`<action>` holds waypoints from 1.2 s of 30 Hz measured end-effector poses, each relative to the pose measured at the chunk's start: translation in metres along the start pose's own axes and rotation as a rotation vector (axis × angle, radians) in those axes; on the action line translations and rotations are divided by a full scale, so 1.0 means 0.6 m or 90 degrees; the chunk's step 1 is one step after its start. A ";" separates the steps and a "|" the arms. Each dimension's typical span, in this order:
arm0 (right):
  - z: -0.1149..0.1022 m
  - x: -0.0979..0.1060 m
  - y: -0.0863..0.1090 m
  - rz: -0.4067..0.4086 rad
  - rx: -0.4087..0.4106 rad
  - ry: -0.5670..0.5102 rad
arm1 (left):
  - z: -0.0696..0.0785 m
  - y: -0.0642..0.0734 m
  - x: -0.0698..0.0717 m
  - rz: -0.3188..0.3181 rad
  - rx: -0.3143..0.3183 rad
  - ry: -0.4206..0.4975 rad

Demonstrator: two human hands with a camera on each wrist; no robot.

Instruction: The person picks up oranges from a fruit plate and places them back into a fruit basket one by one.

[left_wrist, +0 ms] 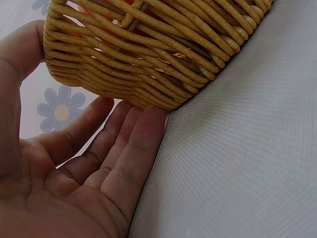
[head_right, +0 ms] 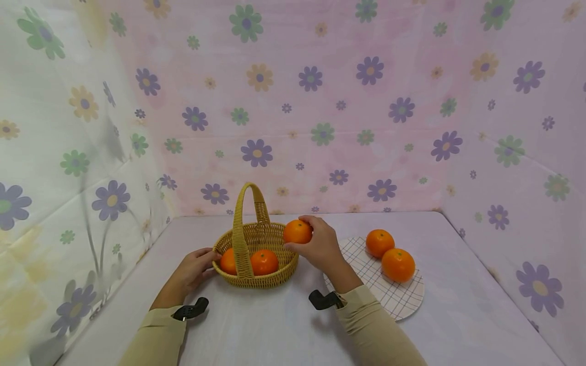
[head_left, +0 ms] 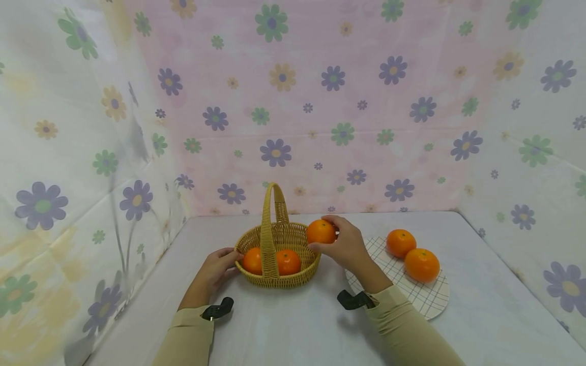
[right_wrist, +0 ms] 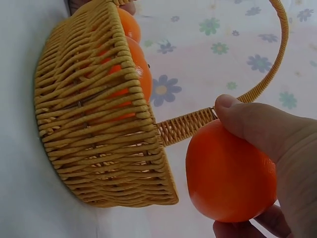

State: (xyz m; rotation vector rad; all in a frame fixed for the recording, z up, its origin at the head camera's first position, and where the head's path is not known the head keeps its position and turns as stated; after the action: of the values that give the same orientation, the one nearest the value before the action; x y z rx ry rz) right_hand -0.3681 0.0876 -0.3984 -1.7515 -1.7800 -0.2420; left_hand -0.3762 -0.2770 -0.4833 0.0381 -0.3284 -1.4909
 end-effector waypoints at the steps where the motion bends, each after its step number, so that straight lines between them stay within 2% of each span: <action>1: -0.001 -0.002 0.001 -0.001 -0.002 -0.001 | 0.000 0.000 0.000 -0.001 0.000 0.000; 17: -0.002 -0.027 0.005 0.008 0.023 0.000 | 0.004 0.008 -0.002 -0.001 -0.005 0.003; 27: -0.005 -0.042 0.006 0.003 0.093 -0.005 | 0.003 0.007 -0.001 -0.002 0.006 -0.010; 36: -0.010 -0.051 0.009 -0.010 0.121 0.015 | 0.003 0.011 0.000 0.001 0.011 -0.010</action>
State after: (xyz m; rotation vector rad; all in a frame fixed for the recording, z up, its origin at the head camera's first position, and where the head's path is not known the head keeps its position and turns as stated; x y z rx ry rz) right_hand -0.3634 0.0596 -0.4119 -1.5948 -1.7413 -0.0958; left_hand -0.3700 -0.2762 -0.4803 0.0398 -0.3545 -1.4871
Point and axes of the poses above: each hand's wrist, its own y-axis away from the middle knuckle, its own x-axis out of the back of the hand, z = x × y, the point moved 5 cm from there along -y, towards the middle knuckle
